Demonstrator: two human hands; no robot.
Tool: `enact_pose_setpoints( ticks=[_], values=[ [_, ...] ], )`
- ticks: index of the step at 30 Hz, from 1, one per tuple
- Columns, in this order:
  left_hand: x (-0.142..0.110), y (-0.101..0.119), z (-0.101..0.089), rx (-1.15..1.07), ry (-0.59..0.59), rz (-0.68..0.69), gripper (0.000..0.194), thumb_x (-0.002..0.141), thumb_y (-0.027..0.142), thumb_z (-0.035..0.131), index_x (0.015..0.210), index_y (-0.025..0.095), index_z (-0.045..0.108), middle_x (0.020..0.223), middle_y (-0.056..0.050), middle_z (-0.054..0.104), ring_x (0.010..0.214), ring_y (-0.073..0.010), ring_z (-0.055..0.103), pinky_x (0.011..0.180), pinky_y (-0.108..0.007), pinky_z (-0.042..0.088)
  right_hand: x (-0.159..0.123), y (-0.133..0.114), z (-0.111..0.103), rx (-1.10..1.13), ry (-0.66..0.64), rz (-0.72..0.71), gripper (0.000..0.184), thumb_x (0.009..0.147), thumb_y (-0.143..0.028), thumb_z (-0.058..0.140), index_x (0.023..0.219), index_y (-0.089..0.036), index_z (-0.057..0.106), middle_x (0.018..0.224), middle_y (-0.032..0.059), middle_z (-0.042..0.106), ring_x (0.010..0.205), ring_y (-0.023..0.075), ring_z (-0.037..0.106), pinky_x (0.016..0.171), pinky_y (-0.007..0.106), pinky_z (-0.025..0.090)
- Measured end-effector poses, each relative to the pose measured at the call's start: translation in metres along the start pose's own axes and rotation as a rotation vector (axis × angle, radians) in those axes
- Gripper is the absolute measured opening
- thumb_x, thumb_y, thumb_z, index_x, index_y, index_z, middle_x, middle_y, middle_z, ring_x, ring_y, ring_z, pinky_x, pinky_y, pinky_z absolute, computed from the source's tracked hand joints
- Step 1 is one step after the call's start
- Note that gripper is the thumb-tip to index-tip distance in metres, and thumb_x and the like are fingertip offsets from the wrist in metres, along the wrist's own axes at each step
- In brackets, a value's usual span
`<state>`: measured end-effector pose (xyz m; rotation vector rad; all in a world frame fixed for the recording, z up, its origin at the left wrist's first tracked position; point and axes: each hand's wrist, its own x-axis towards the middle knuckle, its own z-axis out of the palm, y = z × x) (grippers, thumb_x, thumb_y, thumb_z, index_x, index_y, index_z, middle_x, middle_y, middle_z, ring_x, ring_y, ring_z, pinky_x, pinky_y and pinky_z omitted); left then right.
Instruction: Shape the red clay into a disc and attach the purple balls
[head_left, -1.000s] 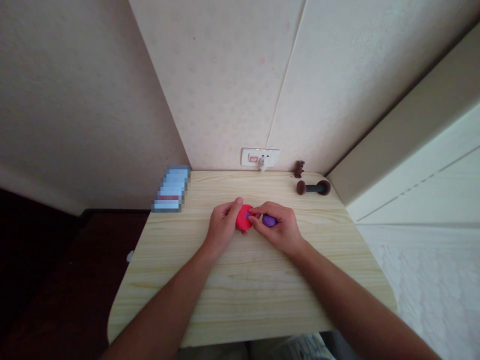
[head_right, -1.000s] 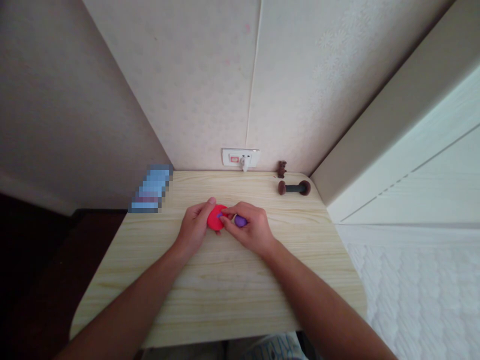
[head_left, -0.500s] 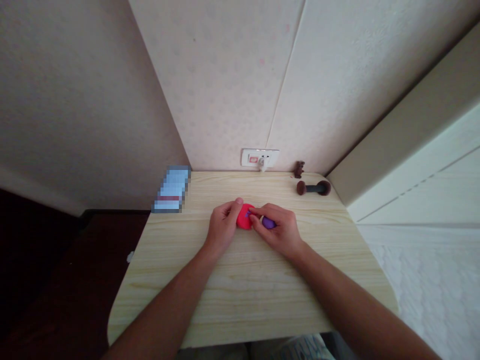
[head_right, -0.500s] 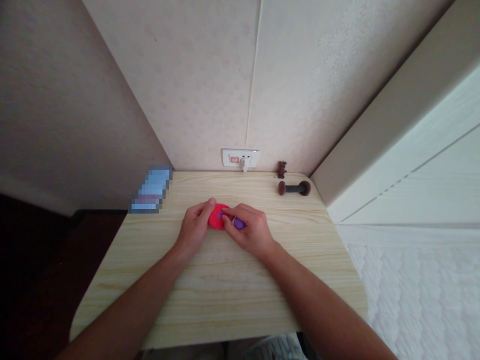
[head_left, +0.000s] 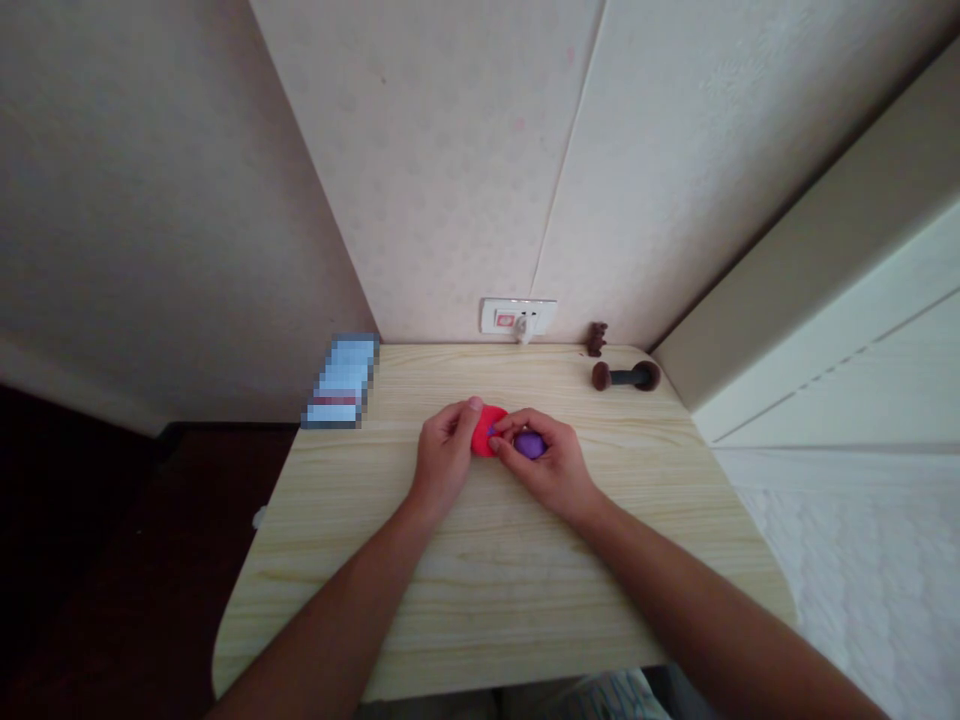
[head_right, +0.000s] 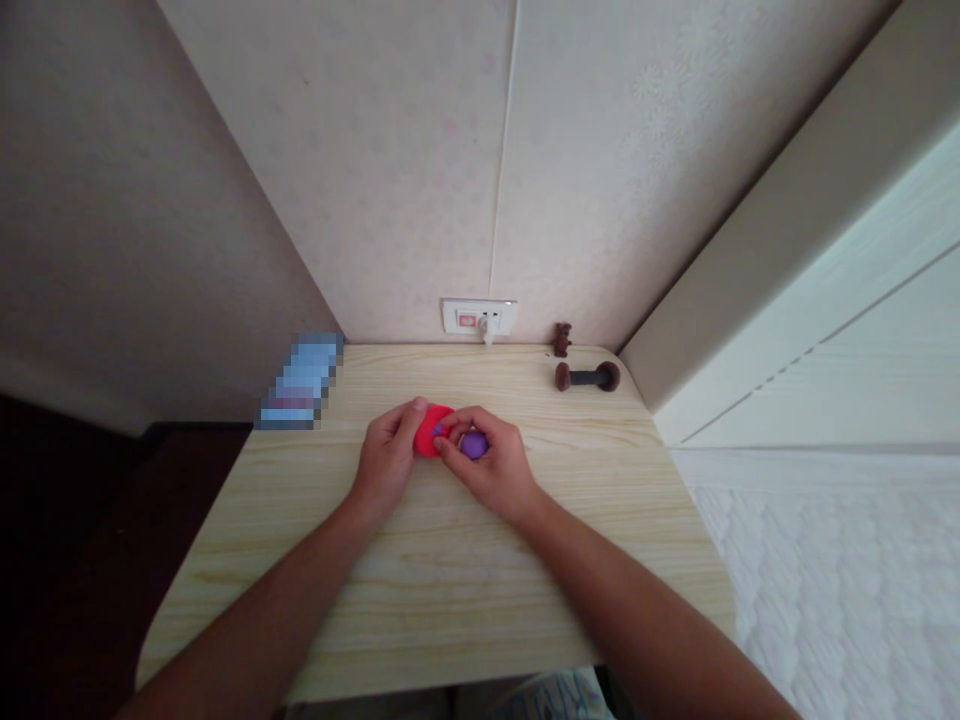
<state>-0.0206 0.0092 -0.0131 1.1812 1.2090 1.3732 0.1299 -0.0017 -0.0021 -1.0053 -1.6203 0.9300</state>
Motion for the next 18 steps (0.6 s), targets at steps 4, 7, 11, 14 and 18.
enact_pose_setpoints(
  ticks=[4, 7, 11, 14, 18],
  values=[
    [0.0003, 0.0009, 0.0001, -0.036, -0.009, -0.009, 0.038, 0.093, 0.048, 0.058, 0.078, 0.016, 0.072, 0.075, -0.003, 0.068, 0.073, -0.0171, 0.058, 0.070, -0.026, 0.045, -0.0007, 0.0026, -0.0006, -0.025, 0.026, -0.052, 0.024, 0.085, -0.025, 0.074, 0.108, -0.020, 0.070, 0.077, 0.0003, 0.070, 0.069, 0.0147, 0.065, 0.071, 0.028, 0.054],
    [-0.0003, 0.0025, 0.0002, -0.042, -0.020, -0.009, 0.037, 0.092, 0.047, 0.058, 0.079, 0.016, 0.074, 0.076, -0.003, 0.070, 0.076, -0.0179, 0.061, 0.072, -0.026, 0.047, -0.0011, 0.0025, -0.0016, -0.037, 0.013, -0.063, 0.015, 0.087, -0.025, 0.073, 0.100, -0.020, 0.073, 0.079, 0.0022, 0.072, 0.070, 0.0154, 0.066, 0.071, 0.029, 0.055],
    [-0.0006, 0.0029, 0.0003, -0.027, -0.021, -0.011, 0.038, 0.092, 0.048, 0.059, 0.078, 0.015, 0.074, 0.076, -0.003, 0.070, 0.075, -0.0180, 0.060, 0.072, -0.026, 0.046, -0.0006, 0.0006, -0.0022, -0.051, -0.013, -0.048, 0.007, 0.087, -0.027, 0.072, 0.090, -0.020, 0.073, 0.080, 0.0034, 0.073, 0.071, 0.0162, 0.066, 0.072, 0.029, 0.055],
    [-0.0003, 0.0028, 0.0002, -0.016, -0.019, -0.011, 0.038, 0.092, 0.048, 0.058, 0.078, 0.015, 0.073, 0.075, -0.003, 0.068, 0.075, -0.0178, 0.059, 0.072, -0.026, 0.045, -0.0001, 0.0001, -0.0019, -0.049, -0.010, -0.028, 0.007, 0.087, -0.027, 0.072, 0.087, -0.020, 0.072, 0.078, 0.0029, 0.072, 0.069, 0.0161, 0.066, 0.069, 0.028, 0.054],
    [-0.0006, 0.0032, -0.0007, 0.043, -0.006, 0.011, 0.038, 0.092, 0.046, 0.058, 0.075, 0.015, 0.072, 0.071, -0.002, 0.065, 0.071, -0.0165, 0.056, 0.069, -0.025, 0.043, 0.0002, 0.0013, -0.0019, -0.019, 0.016, 0.006, 0.010, 0.085, -0.028, 0.075, 0.088, -0.020, 0.070, 0.076, 0.0020, 0.072, 0.066, 0.0156, 0.065, 0.066, 0.027, 0.054]
  ],
)
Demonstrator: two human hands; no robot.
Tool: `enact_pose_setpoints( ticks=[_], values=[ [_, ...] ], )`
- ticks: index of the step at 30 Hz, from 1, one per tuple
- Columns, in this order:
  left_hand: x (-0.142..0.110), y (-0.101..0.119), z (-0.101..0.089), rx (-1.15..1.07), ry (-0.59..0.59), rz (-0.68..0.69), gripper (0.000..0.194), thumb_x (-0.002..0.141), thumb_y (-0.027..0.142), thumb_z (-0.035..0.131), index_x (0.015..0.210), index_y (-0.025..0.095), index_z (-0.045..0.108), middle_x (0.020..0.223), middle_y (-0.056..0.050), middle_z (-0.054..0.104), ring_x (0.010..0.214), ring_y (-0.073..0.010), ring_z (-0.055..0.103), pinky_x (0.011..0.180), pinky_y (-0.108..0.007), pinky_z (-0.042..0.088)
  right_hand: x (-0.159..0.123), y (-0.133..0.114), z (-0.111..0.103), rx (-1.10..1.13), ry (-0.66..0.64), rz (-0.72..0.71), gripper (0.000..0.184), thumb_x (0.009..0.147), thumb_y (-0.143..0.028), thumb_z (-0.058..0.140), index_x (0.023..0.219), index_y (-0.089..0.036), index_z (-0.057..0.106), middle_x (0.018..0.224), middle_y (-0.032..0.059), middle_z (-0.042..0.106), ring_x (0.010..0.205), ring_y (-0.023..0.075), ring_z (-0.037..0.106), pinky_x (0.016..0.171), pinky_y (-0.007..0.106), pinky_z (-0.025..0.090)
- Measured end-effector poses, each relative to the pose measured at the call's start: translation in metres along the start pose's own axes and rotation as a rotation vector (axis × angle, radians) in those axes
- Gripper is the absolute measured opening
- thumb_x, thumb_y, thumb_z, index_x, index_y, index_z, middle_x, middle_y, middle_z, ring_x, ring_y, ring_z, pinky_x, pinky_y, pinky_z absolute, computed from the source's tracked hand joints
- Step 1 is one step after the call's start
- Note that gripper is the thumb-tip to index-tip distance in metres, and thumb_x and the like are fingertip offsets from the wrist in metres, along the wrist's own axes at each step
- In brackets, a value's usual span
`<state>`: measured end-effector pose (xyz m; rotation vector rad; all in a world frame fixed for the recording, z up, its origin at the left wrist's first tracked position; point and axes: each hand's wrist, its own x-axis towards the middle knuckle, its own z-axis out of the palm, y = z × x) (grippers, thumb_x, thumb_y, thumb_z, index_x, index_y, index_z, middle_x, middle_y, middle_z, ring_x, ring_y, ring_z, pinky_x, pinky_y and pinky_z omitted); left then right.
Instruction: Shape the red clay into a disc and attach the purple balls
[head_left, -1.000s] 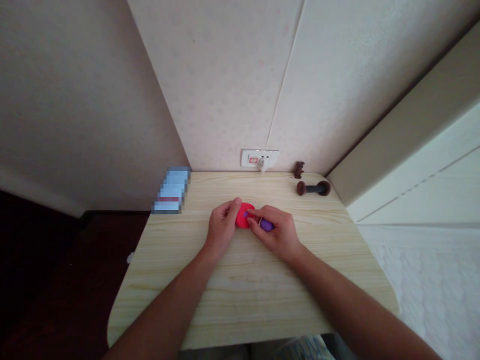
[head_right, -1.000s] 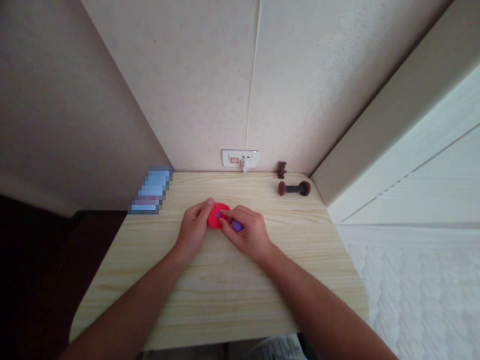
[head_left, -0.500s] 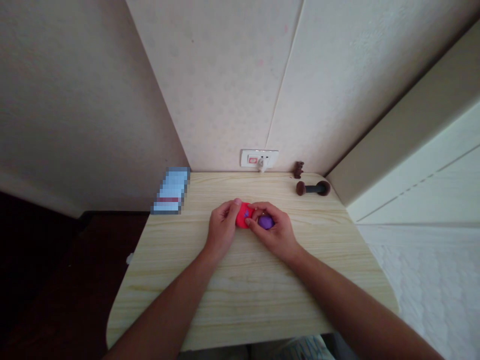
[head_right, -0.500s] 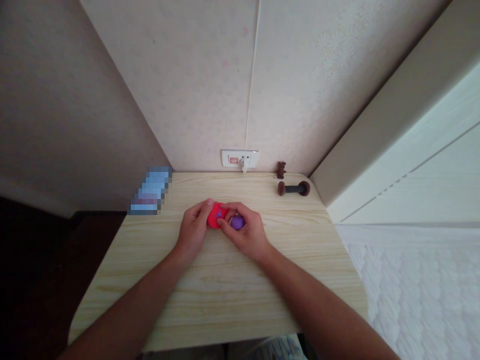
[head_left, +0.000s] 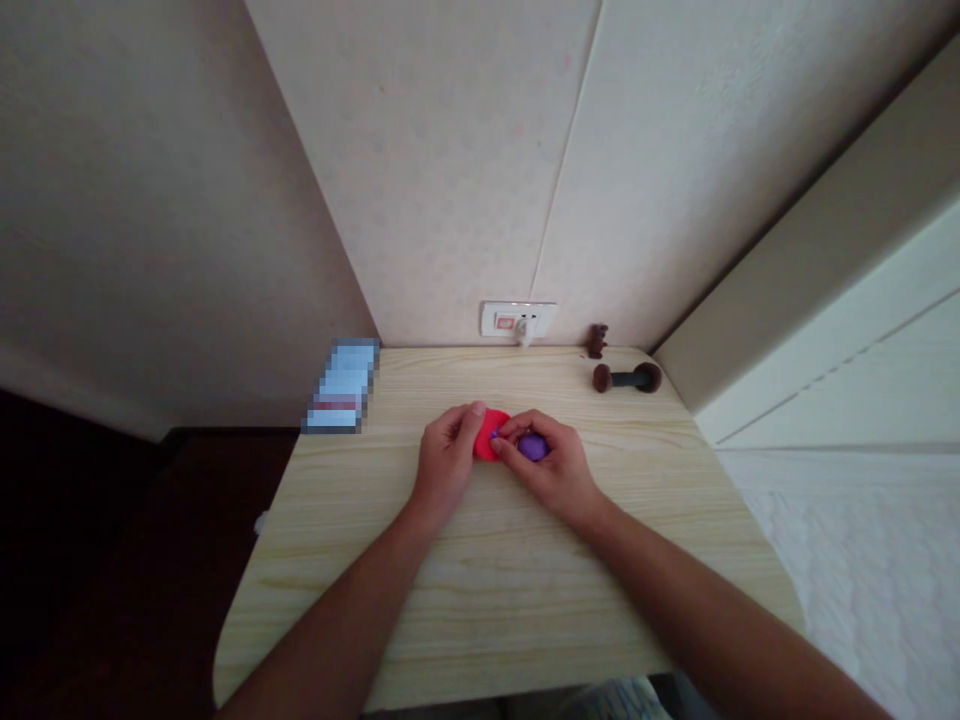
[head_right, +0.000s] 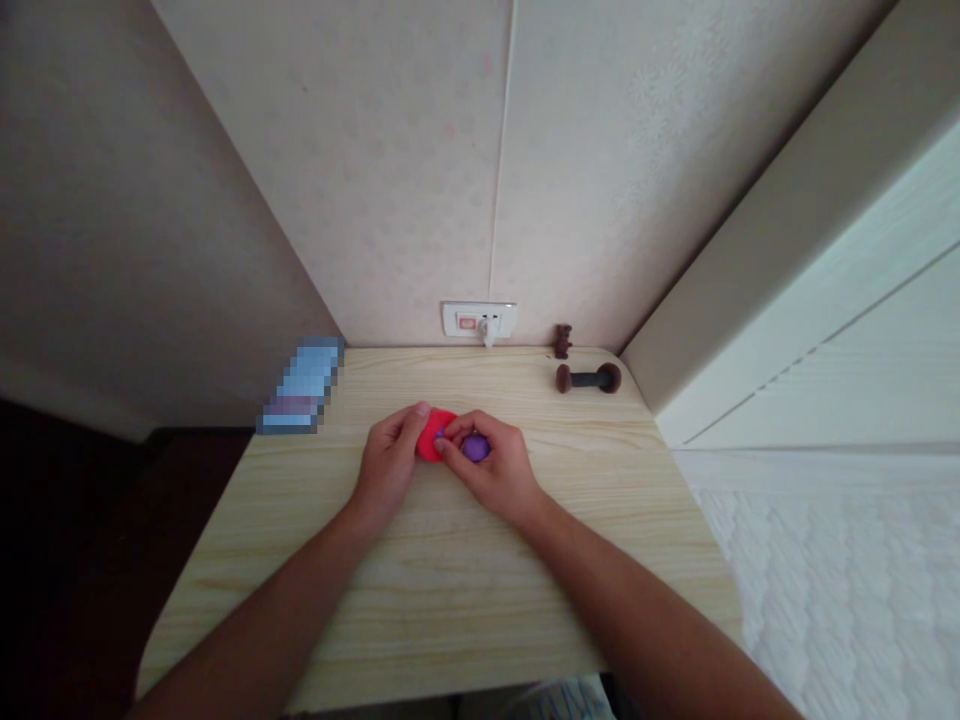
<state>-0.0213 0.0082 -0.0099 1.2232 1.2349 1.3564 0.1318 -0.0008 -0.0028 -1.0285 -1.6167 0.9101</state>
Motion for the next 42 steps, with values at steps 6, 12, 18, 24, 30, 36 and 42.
enact_pose_setpoints(
  ticks=[6, 12, 18, 24, 30, 36, 42],
  values=[
    [-0.002, -0.003, -0.001, 0.043, -0.015, 0.013, 0.037, 0.093, 0.047, 0.059, 0.083, 0.015, 0.075, 0.078, -0.004, 0.068, 0.076, -0.0174, 0.059, 0.072, -0.026, 0.045, 0.000, 0.004, -0.002, -0.068, 0.044, -0.006, 0.009, 0.087, -0.028, 0.073, 0.086, -0.020, 0.074, 0.078, 0.0035, 0.075, 0.068, 0.0168, 0.067, 0.067, 0.028, 0.054],
    [0.000, -0.005, 0.000, -0.011, -0.032, -0.006, 0.037, 0.093, 0.047, 0.060, 0.084, 0.015, 0.075, 0.079, -0.004, 0.069, 0.077, -0.0169, 0.059, 0.073, -0.026, 0.046, 0.001, 0.002, -0.003, -0.034, 0.062, 0.028, 0.011, 0.086, -0.030, 0.072, 0.082, -0.020, 0.073, 0.075, 0.0029, 0.073, 0.066, 0.0164, 0.065, 0.064, 0.028, 0.053],
    [0.002, -0.007, 0.001, -0.310, -0.004, -0.165, 0.036, 0.087, 0.051, 0.067, 0.086, 0.015, 0.072, 0.081, -0.003, 0.068, 0.075, -0.0149, 0.060, 0.067, -0.024, 0.050, 0.009, 0.007, -0.010, 0.496, 0.116, 0.224, 0.018, 0.086, -0.031, 0.053, 0.092, -0.020, 0.065, 0.073, 0.0018, 0.062, 0.047, 0.0113, 0.042, 0.041, 0.024, 0.034],
    [0.006, 0.002, -0.001, -0.578, 0.017, -0.249, 0.037, 0.077, 0.045, 0.080, 0.099, 0.016, 0.074, 0.096, -0.007, 0.074, 0.087, -0.0184, 0.067, 0.074, -0.030, 0.058, 0.019, 0.004, -0.010, 0.670, 0.167, 0.331, 0.014, 0.087, -0.032, 0.060, 0.094, -0.020, 0.064, 0.092, 0.0053, 0.066, 0.062, 0.0133, 0.055, 0.052, 0.026, 0.048],
    [0.012, 0.005, -0.005, -0.627, 0.091, -0.303, 0.033, 0.078, 0.039, 0.080, 0.102, 0.017, 0.076, 0.102, -0.009, 0.076, 0.090, -0.0198, 0.070, 0.077, -0.034, 0.061, 0.025, -0.001, -0.014, 0.874, 0.056, 0.554, 0.029, 0.087, -0.051, 0.059, 0.086, -0.022, 0.055, 0.076, -0.0009, 0.057, 0.045, 0.0095, 0.039, 0.036, 0.022, 0.035],
    [0.013, 0.006, -0.004, -0.624, 0.095, -0.310, 0.029, 0.080, 0.035, 0.078, 0.101, 0.015, 0.076, 0.103, -0.009, 0.075, 0.090, -0.0193, 0.070, 0.079, -0.036, 0.063, 0.027, -0.001, -0.022, 0.999, -0.048, 0.648, 0.035, 0.084, -0.057, 0.055, 0.085, -0.023, 0.053, 0.062, -0.0048, 0.050, 0.039, 0.0090, 0.029, 0.034, 0.022, 0.028],
    [0.009, 0.006, -0.003, -0.637, 0.056, -0.314, 0.032, 0.080, 0.037, 0.079, 0.102, 0.015, 0.075, 0.101, -0.008, 0.075, 0.087, -0.0177, 0.071, 0.079, -0.035, 0.063, 0.023, 0.001, -0.017, 0.968, -0.052, 0.582, 0.023, 0.085, -0.044, 0.059, 0.082, -0.023, 0.053, 0.053, -0.0104, 0.035, 0.039, 0.0071, 0.014, 0.034, 0.019, 0.020]
  ],
)
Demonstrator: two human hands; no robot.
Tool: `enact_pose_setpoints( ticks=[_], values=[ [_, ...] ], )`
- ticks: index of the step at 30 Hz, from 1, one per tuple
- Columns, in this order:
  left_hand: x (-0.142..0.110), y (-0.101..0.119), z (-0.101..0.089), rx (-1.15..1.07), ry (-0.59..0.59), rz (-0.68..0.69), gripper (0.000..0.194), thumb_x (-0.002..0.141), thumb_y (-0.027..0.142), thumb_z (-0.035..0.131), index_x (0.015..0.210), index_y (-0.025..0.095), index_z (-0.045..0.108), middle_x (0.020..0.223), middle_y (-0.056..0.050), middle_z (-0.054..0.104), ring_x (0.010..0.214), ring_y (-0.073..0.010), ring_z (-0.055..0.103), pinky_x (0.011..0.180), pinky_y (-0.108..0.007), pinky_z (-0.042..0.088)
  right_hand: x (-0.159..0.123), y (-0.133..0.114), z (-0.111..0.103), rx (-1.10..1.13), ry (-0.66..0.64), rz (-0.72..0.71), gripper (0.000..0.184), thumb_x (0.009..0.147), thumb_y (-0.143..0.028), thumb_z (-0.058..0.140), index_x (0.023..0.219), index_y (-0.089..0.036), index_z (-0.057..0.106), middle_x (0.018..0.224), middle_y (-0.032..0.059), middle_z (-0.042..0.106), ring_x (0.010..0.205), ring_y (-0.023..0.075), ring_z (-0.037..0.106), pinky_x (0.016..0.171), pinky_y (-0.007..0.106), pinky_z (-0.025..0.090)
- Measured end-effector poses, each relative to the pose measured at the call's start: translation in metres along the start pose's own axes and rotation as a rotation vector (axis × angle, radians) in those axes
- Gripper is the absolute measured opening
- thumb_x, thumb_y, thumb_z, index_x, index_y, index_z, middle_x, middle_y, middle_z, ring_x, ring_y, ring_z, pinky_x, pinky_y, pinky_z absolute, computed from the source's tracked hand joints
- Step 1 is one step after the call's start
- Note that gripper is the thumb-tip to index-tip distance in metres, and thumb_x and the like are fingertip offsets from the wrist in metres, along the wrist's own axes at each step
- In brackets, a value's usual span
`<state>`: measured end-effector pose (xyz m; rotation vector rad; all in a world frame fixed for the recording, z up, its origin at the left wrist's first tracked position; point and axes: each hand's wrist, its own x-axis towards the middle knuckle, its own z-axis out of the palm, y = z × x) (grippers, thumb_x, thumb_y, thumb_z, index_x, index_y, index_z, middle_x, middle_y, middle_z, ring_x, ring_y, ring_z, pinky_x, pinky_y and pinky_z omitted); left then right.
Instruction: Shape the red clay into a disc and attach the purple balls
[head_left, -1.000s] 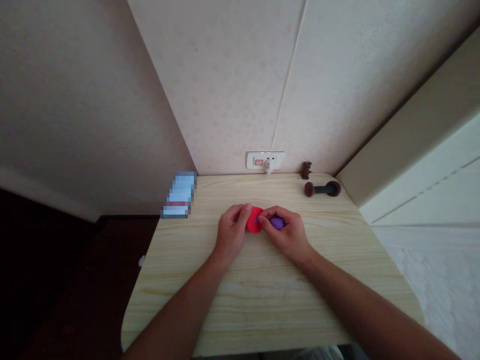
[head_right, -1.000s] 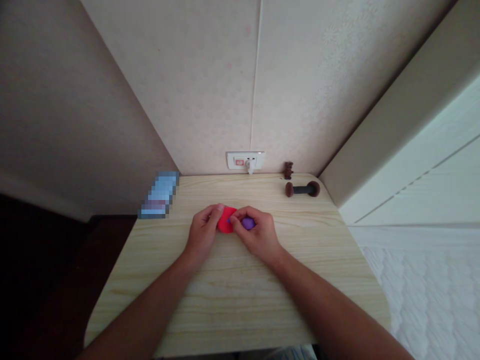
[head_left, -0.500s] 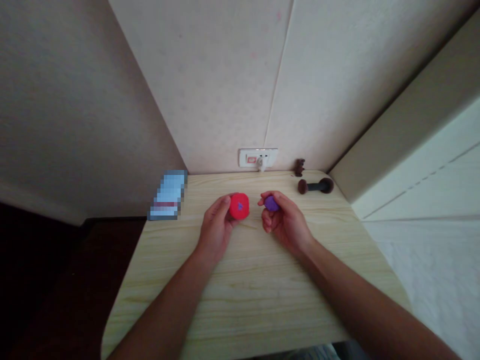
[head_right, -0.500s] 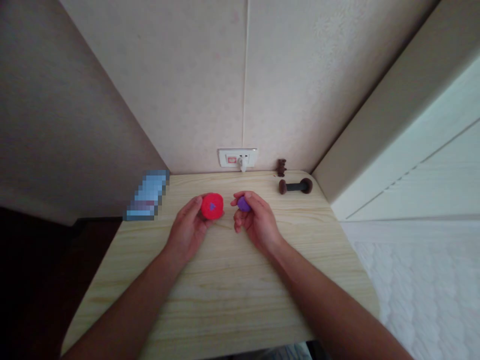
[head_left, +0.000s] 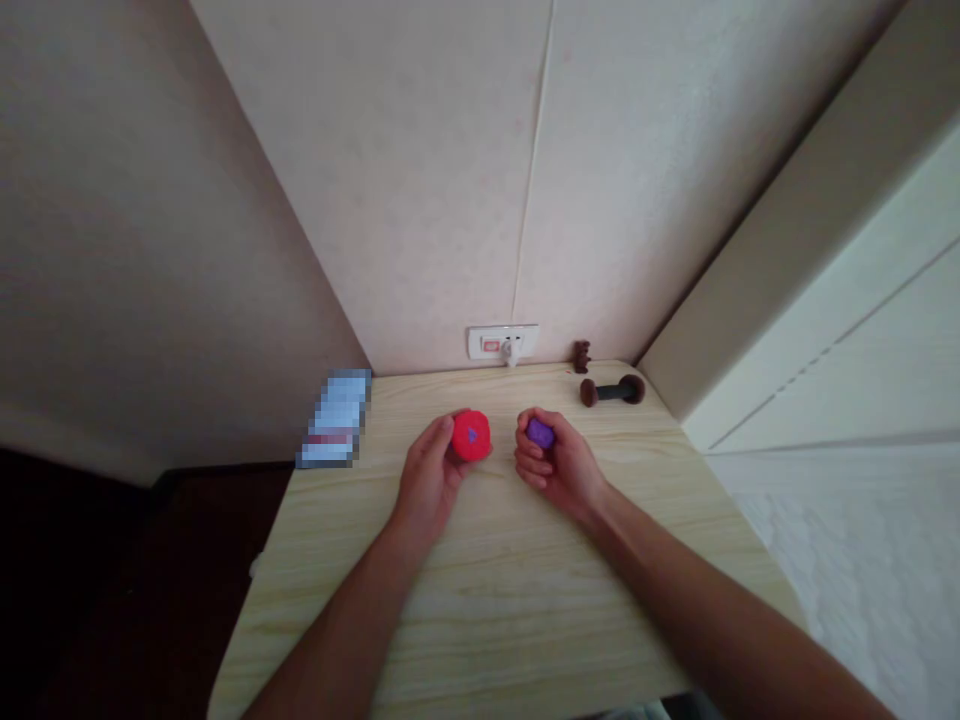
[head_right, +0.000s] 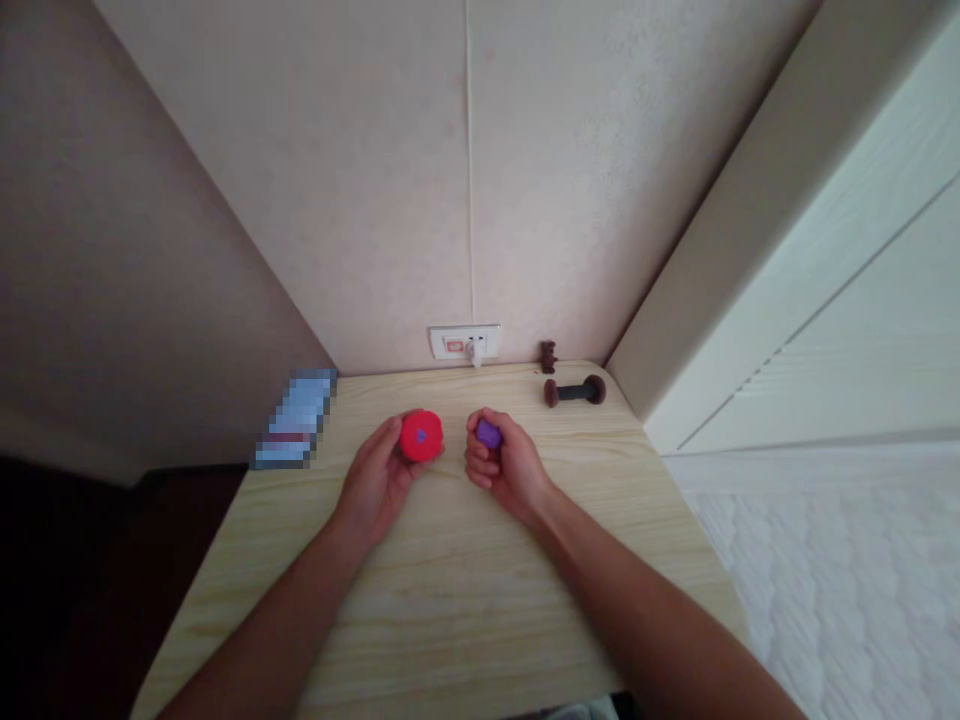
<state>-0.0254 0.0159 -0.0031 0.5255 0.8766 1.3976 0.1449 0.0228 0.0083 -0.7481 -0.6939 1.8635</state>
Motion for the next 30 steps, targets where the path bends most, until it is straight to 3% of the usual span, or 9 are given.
enact_pose_setpoints(
  ticks=[6, 10, 14, 21, 26, 30],
  values=[
    [-0.005, 0.001, 0.004, -0.071, -0.092, -0.111, 0.037, 0.086, 0.032, 0.074, 0.119, 0.017, 0.070, 0.111, -0.010, 0.074, 0.090, -0.0186, 0.074, 0.078, -0.028, 0.062, 0.000, 0.013, -0.006, -0.285, 0.068, -0.223, 0.033, 0.090, -0.053, 0.049, 0.085, -0.021, 0.056, 0.055, -0.0068, 0.043, 0.042, 0.0091, 0.028, 0.039, 0.021, 0.023],
    [-0.004, 0.001, 0.005, -0.121, -0.138, -0.128, 0.038, 0.087, 0.029, 0.073, 0.122, 0.016, 0.067, 0.114, -0.011, 0.074, 0.094, -0.0198, 0.075, 0.084, -0.028, 0.061, -0.007, 0.016, -0.008, -0.657, 0.126, -0.463, 0.026, 0.094, -0.041, 0.054, 0.111, -0.022, 0.056, 0.081, -0.0004, 0.059, 0.063, 0.0133, 0.051, 0.054, 0.024, 0.042],
    [-0.002, -0.001, 0.003, -0.155, -0.156, -0.115, 0.034, 0.086, 0.026, 0.075, 0.119, 0.017, 0.070, 0.110, -0.009, 0.074, 0.096, -0.0163, 0.072, 0.082, -0.023, 0.059, -0.011, 0.016, -0.005, -0.961, 0.102, -0.651, 0.030, 0.093, -0.035, 0.066, 0.118, -0.022, 0.055, 0.096, 0.0039, 0.063, 0.081, 0.0166, 0.059, 0.074, 0.030, 0.052],
    [-0.002, -0.003, 0.004, -0.135, -0.188, -0.076, 0.035, 0.081, 0.026, 0.080, 0.114, 0.016, 0.073, 0.112, -0.008, 0.074, 0.097, -0.0151, 0.069, 0.082, -0.022, 0.056, -0.008, 0.013, -0.001, -1.051, 0.009, -0.845, 0.028, 0.094, -0.027, 0.068, 0.121, -0.025, 0.064, 0.110, 0.0087, 0.065, 0.093, 0.0204, 0.062, 0.078, 0.034, 0.055],
    [-0.003, -0.006, 0.003, -0.109, -0.212, -0.048, 0.036, 0.081, 0.026, 0.081, 0.115, 0.016, 0.073, 0.115, -0.009, 0.074, 0.101, -0.0163, 0.068, 0.087, -0.024, 0.056, -0.005, 0.014, -0.003, -1.026, -0.001, -0.869, 0.034, 0.093, -0.024, 0.069, 0.127, -0.026, 0.064, 0.109, 0.0079, 0.068, 0.086, 0.0182, 0.063, 0.076, 0.033, 0.055],
    [-0.003, -0.007, 0.002, -0.093, -0.220, -0.029, 0.037, 0.081, 0.027, 0.081, 0.115, 0.016, 0.073, 0.115, -0.009, 0.074, 0.101, -0.0162, 0.068, 0.088, -0.024, 0.056, -0.004, 0.015, -0.004, -1.011, -0.034, -0.870, 0.029, 0.091, -0.022, 0.071, 0.119, -0.025, 0.068, 0.110, 0.0080, 0.070, 0.091, 0.0193, 0.065, 0.080, 0.033, 0.057]
  ],
)
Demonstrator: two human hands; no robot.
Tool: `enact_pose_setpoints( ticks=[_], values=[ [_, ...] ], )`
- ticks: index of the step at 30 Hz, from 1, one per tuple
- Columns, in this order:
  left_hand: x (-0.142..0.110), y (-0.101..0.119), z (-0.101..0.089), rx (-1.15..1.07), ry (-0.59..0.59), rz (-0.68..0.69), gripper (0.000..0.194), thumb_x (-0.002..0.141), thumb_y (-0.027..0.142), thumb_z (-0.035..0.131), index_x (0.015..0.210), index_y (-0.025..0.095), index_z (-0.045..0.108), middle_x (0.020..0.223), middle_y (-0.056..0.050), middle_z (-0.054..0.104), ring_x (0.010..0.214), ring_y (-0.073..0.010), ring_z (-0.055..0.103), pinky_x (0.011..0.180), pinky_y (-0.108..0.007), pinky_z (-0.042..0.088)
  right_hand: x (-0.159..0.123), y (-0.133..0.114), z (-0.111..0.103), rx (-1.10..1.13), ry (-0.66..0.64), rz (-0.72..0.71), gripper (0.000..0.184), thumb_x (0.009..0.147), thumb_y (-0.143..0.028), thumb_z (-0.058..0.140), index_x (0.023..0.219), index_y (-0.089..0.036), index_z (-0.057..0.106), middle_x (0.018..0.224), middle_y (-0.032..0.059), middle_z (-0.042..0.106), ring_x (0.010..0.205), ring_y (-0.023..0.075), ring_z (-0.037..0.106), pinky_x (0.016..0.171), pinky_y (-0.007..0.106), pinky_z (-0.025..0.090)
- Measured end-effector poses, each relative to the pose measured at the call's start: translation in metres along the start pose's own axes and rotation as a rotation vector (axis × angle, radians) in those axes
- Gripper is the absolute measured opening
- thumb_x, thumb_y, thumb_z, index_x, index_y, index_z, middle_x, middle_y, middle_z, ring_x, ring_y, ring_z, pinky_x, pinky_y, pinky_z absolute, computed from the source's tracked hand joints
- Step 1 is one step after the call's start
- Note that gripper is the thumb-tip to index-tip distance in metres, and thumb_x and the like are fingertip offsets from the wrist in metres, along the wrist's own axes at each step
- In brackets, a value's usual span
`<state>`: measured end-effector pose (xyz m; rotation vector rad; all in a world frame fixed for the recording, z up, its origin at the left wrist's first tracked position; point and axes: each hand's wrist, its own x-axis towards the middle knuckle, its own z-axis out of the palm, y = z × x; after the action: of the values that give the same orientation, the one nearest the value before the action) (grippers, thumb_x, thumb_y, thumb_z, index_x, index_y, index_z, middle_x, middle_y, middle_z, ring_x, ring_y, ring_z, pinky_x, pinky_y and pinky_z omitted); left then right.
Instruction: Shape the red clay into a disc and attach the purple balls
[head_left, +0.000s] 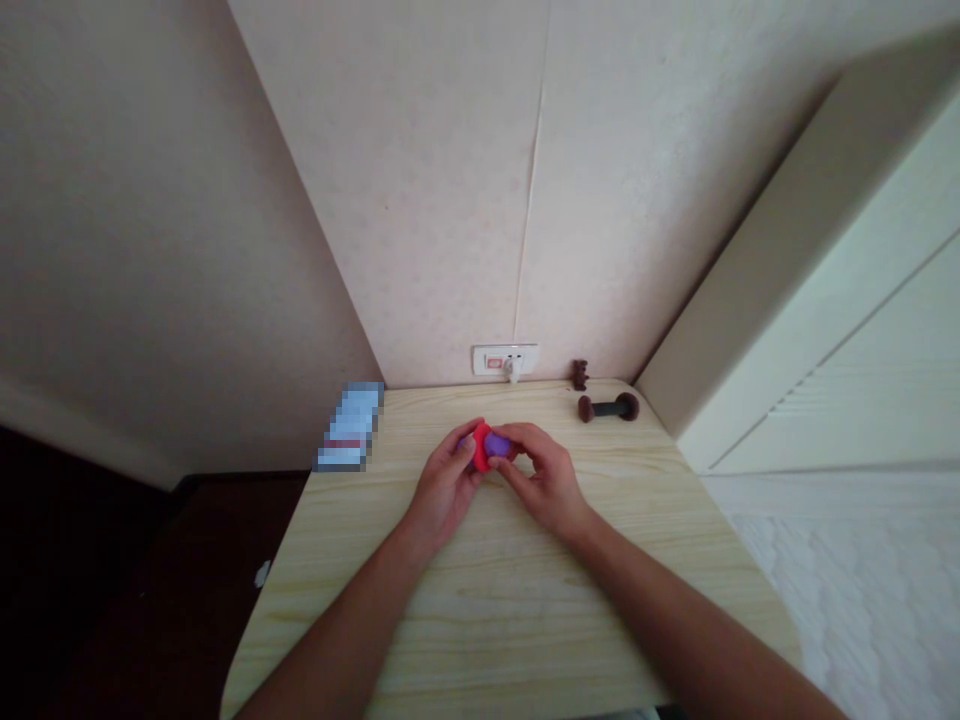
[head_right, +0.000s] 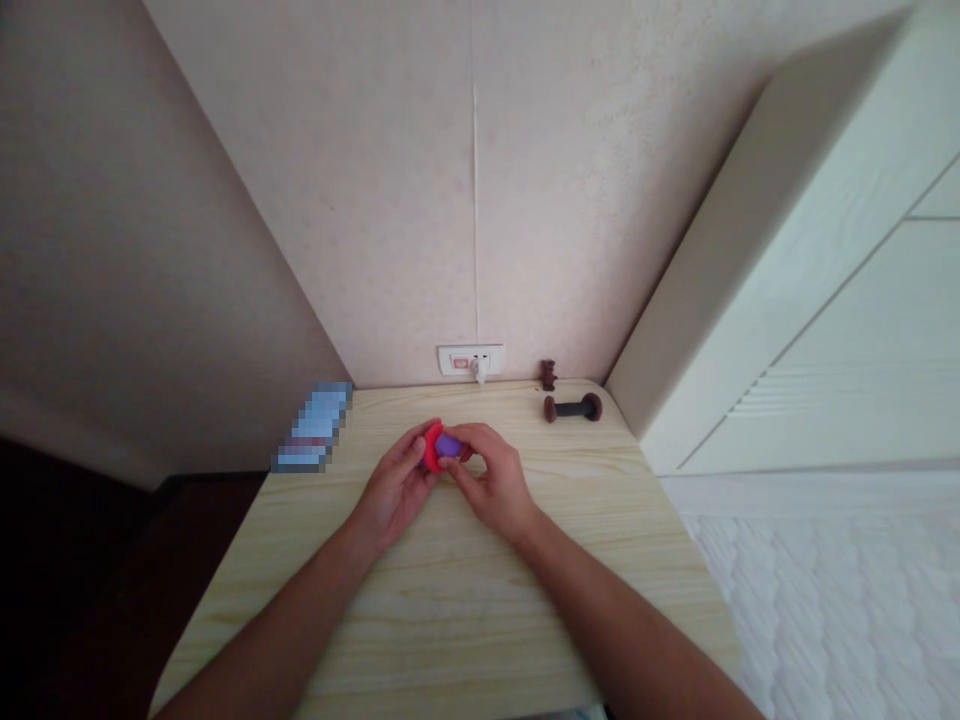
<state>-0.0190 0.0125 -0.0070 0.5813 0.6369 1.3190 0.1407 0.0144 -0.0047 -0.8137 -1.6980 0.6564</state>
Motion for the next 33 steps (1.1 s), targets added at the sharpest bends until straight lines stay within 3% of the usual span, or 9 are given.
enact_pose_setpoints(
  ticks=[17, 23, 28, 33],
  values=[
    [-0.0027, 0.0013, -0.0047, 0.008, 0.024, -0.015, 0.032, 0.083, 0.024, 0.079, 0.113, 0.015, 0.073, 0.112, -0.010, 0.073, 0.096, -0.0153, 0.068, 0.079, -0.022, 0.057, -0.0010, 0.0021, 0.0042, 0.004, -0.018, 0.025, 0.023, 0.089, -0.025, 0.075, 0.111, -0.023, 0.072, 0.100, 0.0080, 0.067, 0.085, 0.0197, 0.065, 0.076, 0.034, 0.057],
    [-0.0035, 0.0021, -0.0024, -0.036, 0.039, -0.062, 0.025, 0.089, 0.022, 0.068, 0.113, 0.015, 0.071, 0.112, -0.010, 0.072, 0.100, -0.0175, 0.067, 0.081, -0.025, 0.057, -0.0018, 0.0008, 0.0038, -0.025, -0.024, 0.014, 0.028, 0.088, -0.025, 0.075, 0.115, -0.024, 0.071, 0.099, 0.0075, 0.066, 0.084, 0.0198, 0.064, 0.075, 0.035, 0.057],
    [-0.0043, 0.0058, -0.0014, -0.107, 0.023, -0.128, 0.031, 0.085, 0.017, 0.061, 0.116, 0.016, 0.068, 0.112, -0.011, 0.072, 0.100, -0.0202, 0.069, 0.084, -0.030, 0.057, -0.0023, -0.0015, 0.0028, 0.033, -0.047, 0.038, 0.033, 0.090, -0.027, 0.072, 0.123, -0.024, 0.070, 0.107, 0.0097, 0.065, 0.090, 0.0201, 0.065, 0.077, 0.034, 0.058],
    [-0.0047, 0.0091, -0.0040, -0.079, 0.010, -0.120, 0.034, 0.085, 0.013, 0.060, 0.118, 0.019, 0.063, 0.113, -0.009, 0.073, 0.100, -0.0195, 0.070, 0.090, -0.035, 0.055, -0.0040, 0.0070, 0.0056, 0.153, 0.020, 0.117, 0.035, 0.090, -0.033, 0.072, 0.125, -0.024, 0.069, 0.113, 0.0098, 0.069, 0.089, 0.0180, 0.067, 0.078, 0.033, 0.059]
  ],
)
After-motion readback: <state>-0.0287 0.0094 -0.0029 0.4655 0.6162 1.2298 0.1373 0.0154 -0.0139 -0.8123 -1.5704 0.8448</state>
